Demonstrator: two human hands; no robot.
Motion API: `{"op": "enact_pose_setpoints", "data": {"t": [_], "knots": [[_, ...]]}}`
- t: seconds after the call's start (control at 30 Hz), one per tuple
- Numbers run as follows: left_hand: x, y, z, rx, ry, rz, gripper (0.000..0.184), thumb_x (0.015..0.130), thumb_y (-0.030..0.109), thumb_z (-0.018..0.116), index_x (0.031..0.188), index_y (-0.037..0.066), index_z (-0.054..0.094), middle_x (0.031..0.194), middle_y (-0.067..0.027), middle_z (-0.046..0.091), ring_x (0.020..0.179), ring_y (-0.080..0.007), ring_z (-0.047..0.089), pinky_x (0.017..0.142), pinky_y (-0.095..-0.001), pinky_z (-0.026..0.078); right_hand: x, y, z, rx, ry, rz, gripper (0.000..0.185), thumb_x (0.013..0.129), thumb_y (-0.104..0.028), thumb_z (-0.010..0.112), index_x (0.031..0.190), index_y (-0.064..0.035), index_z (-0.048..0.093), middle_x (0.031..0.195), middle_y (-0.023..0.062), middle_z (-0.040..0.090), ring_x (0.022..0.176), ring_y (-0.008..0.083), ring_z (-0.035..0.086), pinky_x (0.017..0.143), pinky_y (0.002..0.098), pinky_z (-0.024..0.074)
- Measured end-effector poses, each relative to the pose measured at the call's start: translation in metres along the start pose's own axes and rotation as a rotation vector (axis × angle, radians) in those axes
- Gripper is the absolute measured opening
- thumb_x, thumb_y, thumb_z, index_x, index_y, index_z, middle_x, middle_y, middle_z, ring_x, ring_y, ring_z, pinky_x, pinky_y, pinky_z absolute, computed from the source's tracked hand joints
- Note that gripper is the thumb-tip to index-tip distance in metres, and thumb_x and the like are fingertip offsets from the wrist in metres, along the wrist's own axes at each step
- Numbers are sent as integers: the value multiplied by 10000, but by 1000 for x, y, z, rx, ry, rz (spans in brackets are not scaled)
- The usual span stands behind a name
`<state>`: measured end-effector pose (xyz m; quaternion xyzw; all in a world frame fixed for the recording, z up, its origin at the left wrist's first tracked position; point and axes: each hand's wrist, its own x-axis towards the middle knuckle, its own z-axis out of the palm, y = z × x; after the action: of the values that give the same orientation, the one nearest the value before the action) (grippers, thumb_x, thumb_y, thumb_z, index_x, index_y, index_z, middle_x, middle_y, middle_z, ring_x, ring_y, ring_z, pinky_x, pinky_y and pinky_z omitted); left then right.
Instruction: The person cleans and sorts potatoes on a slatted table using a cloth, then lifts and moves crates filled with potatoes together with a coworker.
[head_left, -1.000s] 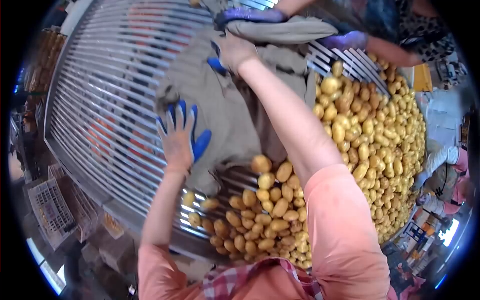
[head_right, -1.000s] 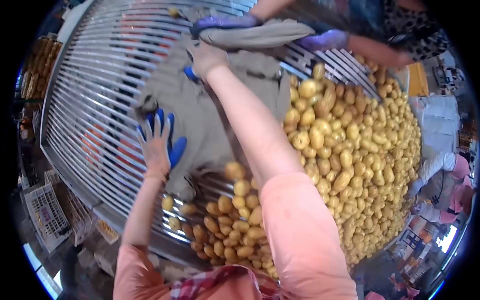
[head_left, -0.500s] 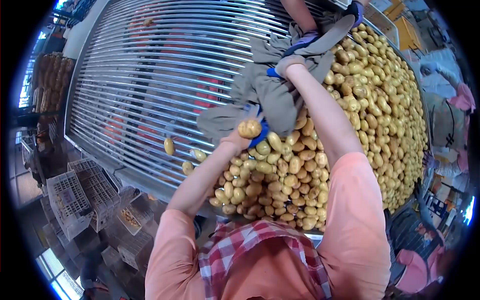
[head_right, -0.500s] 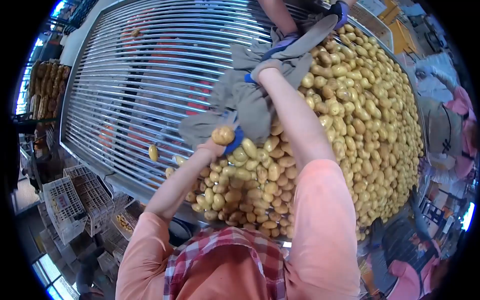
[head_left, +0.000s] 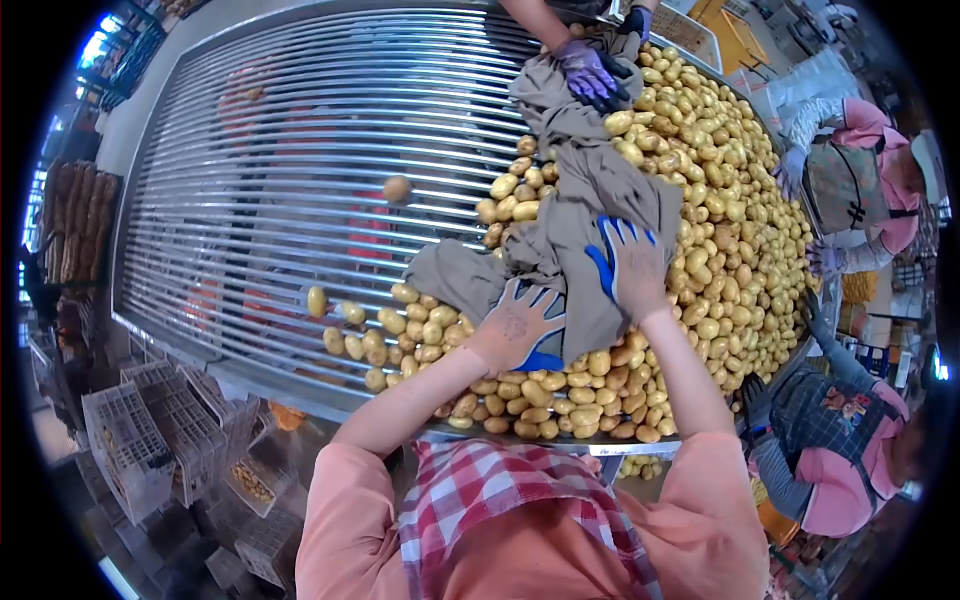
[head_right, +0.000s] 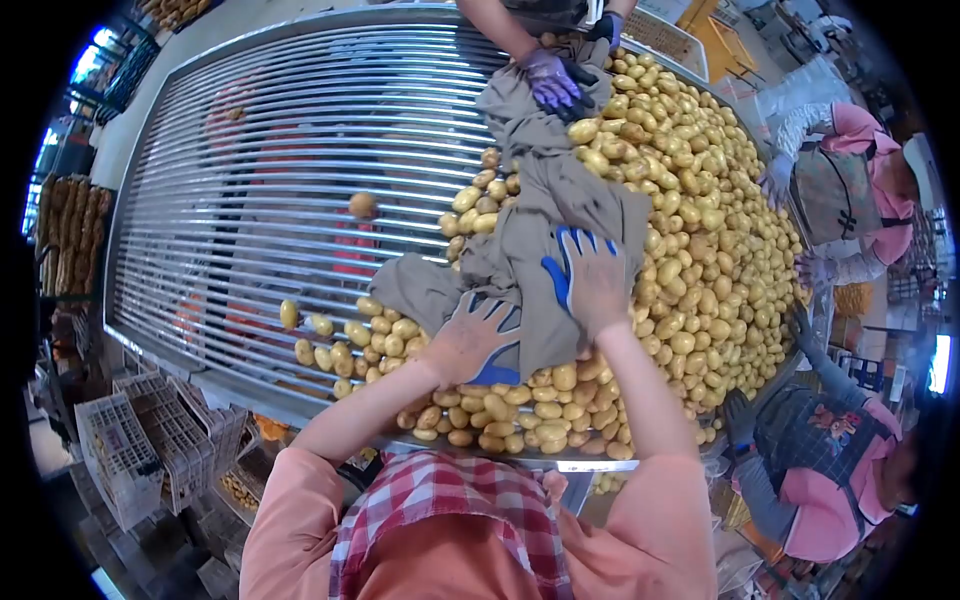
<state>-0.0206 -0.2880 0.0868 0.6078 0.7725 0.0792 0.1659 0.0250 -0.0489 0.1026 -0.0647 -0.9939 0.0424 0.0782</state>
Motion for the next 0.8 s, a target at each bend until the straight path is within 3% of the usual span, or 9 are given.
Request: {"op": "enact_pose_setpoints", "data": {"t": [0.13,0.3,0.43,0.47,0.5,0.53,0.57,0.67,0.8], "knots": [[43,-17,0,14,-31,1,552,891,145,473,1434,242,440,1438,-204,406,1344,-336,381,1111,-569,274,-7,29,13,-71,-108,92,394,900,-216,505,1248,-49,584,1232,132,599,1176,293,523,973,452,362],[112,-23,-20,-362,-159,-225,604,882,46,429,1469,176,371,1513,-258,284,1234,-410,512,1088,-555,325,54,90,63,-371,-26,76,459,895,-148,436,1342,-76,508,1262,114,587,1185,262,522,982,476,345],[148,5,-12,-310,54,-418,586,882,93,449,1459,86,346,1494,-321,264,1315,-428,417,1096,-568,285,95,111,60,-301,-256,126,332,919,-153,417,1197,-109,593,1128,93,649,1058,286,583,931,474,392],[153,16,-16,-241,71,-450,574,895,111,443,1457,58,339,1495,-330,258,1335,-430,394,1111,-573,255,88,123,72,-330,-124,28,276,910,-154,429,1112,-112,612,1064,72,669,1039,293,586,916,466,405],[159,19,7,-135,60,-440,578,909,161,444,1464,51,328,1485,-335,271,1370,-432,344,1130,-590,193,84,117,64,-274,-214,74,344,891,-158,449,1196,-97,597,1175,101,630,1115,312,546,959,465,392],[148,31,-3,-109,55,-400,574,911,180,449,1459,53,338,1483,-324,285,1377,-429,331,1126,-597,194,67,127,81,-195,-5,10,433,866,-148,465,1282,-75,562,1304,144,549,1187,345,493,1010,469,369],[134,47,-12,-79,51,-362,570,913,200,454,1454,55,348,1480,-313,300,1385,-426,319,1121,-603,196,53,127,72,-179,-56,4,487,853,-134,474,1331,-59,530,1396,169,462,1242,365,451,1048,476,344],[106,91,17,-108,200,-239,565,891,211,493,1425,56,389,1449,-290,352,1362,-424,345,1113,-601,210,-1,114,42,-62,60,-52,446,888,-204,508,1294,-21,537,1245,232,576,1179,429,501,1021,492,374],[72,142,41,-219,280,-122,531,880,215,510,1379,48,438,1419,-265,398,1318,-417,399,1097,-568,268,-68,111,16,162,26,37,567,918,-295,539,1366,39,447,1365,261,497,1273,432,443,1074,460,336]]}}
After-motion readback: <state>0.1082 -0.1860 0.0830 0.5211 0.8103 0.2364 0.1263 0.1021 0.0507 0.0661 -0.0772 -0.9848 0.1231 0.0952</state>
